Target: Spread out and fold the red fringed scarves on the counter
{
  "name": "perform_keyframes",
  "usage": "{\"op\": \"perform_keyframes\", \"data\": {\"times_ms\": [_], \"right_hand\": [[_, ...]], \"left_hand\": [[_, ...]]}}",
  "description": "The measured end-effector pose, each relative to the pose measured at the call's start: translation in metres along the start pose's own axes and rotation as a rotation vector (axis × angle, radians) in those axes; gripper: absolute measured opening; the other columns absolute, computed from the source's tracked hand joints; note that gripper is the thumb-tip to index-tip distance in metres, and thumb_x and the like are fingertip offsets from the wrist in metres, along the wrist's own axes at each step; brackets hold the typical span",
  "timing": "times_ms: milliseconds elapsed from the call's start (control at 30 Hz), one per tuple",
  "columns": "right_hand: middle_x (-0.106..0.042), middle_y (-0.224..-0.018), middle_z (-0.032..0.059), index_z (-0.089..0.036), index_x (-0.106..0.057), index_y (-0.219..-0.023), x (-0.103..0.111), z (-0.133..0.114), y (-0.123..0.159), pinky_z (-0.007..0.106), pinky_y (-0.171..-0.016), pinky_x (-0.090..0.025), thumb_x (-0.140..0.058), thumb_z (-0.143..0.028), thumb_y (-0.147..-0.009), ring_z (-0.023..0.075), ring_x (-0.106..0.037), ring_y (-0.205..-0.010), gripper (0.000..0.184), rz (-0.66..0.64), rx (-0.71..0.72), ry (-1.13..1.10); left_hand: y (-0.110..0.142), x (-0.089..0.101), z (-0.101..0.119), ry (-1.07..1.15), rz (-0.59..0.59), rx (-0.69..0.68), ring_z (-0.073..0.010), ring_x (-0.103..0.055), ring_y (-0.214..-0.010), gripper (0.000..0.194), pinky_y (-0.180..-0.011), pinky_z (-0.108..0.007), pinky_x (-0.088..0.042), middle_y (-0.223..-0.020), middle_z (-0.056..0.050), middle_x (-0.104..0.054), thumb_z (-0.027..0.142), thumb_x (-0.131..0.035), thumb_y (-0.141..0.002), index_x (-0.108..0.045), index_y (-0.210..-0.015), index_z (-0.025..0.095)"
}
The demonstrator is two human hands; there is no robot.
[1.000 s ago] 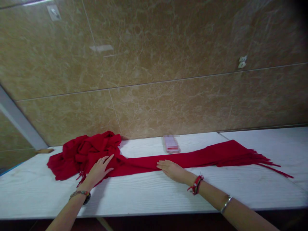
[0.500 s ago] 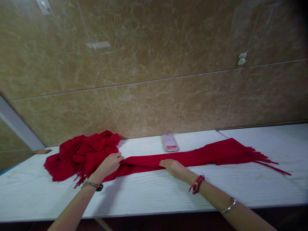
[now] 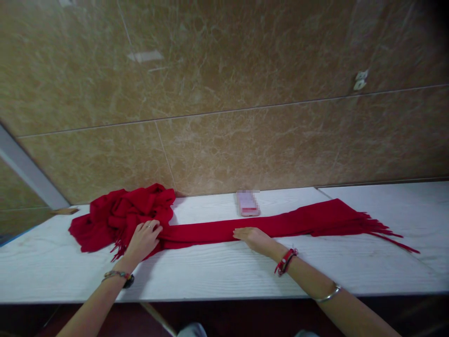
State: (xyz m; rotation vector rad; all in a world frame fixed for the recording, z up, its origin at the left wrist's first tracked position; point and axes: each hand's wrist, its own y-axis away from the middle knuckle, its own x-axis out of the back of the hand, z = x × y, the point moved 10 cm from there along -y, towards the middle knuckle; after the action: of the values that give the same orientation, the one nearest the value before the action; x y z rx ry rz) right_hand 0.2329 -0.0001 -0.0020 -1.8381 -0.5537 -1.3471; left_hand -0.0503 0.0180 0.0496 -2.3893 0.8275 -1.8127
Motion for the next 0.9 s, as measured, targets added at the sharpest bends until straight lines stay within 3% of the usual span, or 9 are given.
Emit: {"op": "perform_keyframes", "data": {"times_ms": [67, 167, 300, 400, 500, 567, 633, 733, 900], "right_hand": [[-0.057, -0.114, 0.0092, -0.013, -0.058, -0.110, -0.001, 0.002, 0.000, 0.030, -0.094, -0.039, -0.036, 0.000, -0.078, 0.0154, -0.051, -0.107, 0.041, 0.007, -0.006, -0.016], [-0.058, -0.113, 0.0092, -0.013, -0.059, -0.109, -0.001, 0.003, 0.000, 0.031, -0.094, -0.040, -0.035, -0.001, -0.078, 0.0157, -0.052, -0.107, 0.041, 0.013, -0.016, -0.029], [-0.058, -0.112, 0.0101, -0.012, -0.059, -0.108, 0.002, 0.002, 0.000, 0.030, -0.093, -0.040, -0.035, 0.000, -0.078, 0.0161, -0.053, -0.105, 0.040, 0.015, -0.035, -0.042], [-0.058, -0.112, 0.0100, -0.012, -0.059, -0.109, 0.003, 0.001, 0.000, 0.030, -0.093, -0.041, -0.035, 0.001, -0.077, 0.0157, -0.053, -0.105, 0.041, 0.028, -0.040, -0.049], [-0.059, -0.111, 0.0102, -0.012, -0.059, -0.108, 0.002, 0.004, 0.001, 0.030, -0.092, -0.042, -0.036, 0.001, -0.077, 0.0161, -0.054, -0.104, 0.041, 0.047, -0.038, -0.044], [-0.059, -0.110, 0.0107, -0.011, -0.060, -0.107, 0.000, 0.005, 0.001, 0.031, -0.091, -0.042, -0.037, 0.001, -0.077, 0.0166, -0.054, -0.103, 0.040, 0.056, -0.018, -0.039], [-0.059, -0.110, 0.0111, -0.011, -0.060, -0.106, -0.003, 0.006, 0.001, 0.031, -0.091, -0.043, -0.037, 0.000, -0.077, 0.0172, -0.055, -0.103, 0.039, 0.058, 0.002, -0.030], [-0.059, -0.110, 0.0107, -0.011, -0.060, -0.106, -0.005, 0.007, 0.001, 0.031, -0.090, -0.043, -0.037, 0.001, -0.076, 0.0175, -0.055, -0.102, 0.040, 0.059, 0.008, -0.008], [-0.060, -0.110, 0.0104, -0.012, -0.060, -0.106, -0.004, 0.005, 0.001, 0.030, -0.090, -0.043, -0.037, 0.000, -0.077, 0.0173, -0.055, -0.102, 0.039, 0.072, 0.016, 0.009]], "left_hand": [[0.000, 0.007, -0.005, -0.008, 0.026, -0.032, -0.0277, -0.040, -0.114, 0.026, -0.096, -0.048, -0.025, -0.118, -0.009, -0.051, 0.014, -0.047, -0.067, -0.057, -0.090, 0.021], [-0.002, 0.005, -0.015, 0.010, -0.095, -0.129, -0.0220, -0.049, -0.106, 0.030, -0.102, -0.047, -0.017, -0.106, -0.007, -0.060, 0.013, -0.045, -0.067, -0.054, -0.094, 0.020], [-0.009, 0.018, -0.052, 0.049, -0.189, -0.106, -0.0192, -0.053, -0.099, 0.038, -0.095, -0.035, -0.031, -0.104, -0.006, -0.061, 0.010, -0.041, -0.065, -0.053, -0.099, 0.019], [-0.012, 0.037, -0.078, 0.025, -0.118, -0.032, -0.0230, -0.052, -0.099, 0.036, -0.089, -0.036, -0.035, -0.101, -0.008, -0.061, 0.009, -0.041, -0.061, -0.055, -0.092, 0.017], [-0.010, 0.046, -0.100, 0.116, 0.009, 0.135, -0.0218, -0.054, -0.093, 0.034, -0.086, -0.034, -0.040, -0.096, -0.008, -0.061, 0.010, -0.038, -0.062, -0.054, -0.092, 0.015], [-0.006, 0.038, -0.106, 0.229, 0.015, 0.194, -0.0189, -0.055, -0.092, 0.040, -0.084, -0.031, -0.042, -0.099, -0.007, -0.060, 0.010, -0.036, -0.062, -0.051, -0.099, 0.014], [-0.003, 0.022, -0.102, 0.236, -0.050, 0.145, -0.0185, -0.053, -0.100, 0.047, -0.088, -0.030, -0.041, -0.107, -0.006, -0.059, 0.007, -0.035, -0.062, -0.051, -0.105, 0.015], [0.005, 0.004, -0.101, 0.053, -0.141, 0.045, -0.0216, -0.047, -0.110, 0.052, -0.094, -0.035, -0.036, -0.115, -0.010, -0.055, 0.001, -0.035, -0.063, -0.054, -0.109, 0.015], [0.013, -0.002, -0.099, -0.100, -0.181, 0.063, -0.0245, -0.044, -0.113, 0.059, -0.091, -0.040, -0.036, -0.121, -0.011, -0.051, -0.004, -0.037, -0.063, -0.052, -0.115, 0.018]]}}
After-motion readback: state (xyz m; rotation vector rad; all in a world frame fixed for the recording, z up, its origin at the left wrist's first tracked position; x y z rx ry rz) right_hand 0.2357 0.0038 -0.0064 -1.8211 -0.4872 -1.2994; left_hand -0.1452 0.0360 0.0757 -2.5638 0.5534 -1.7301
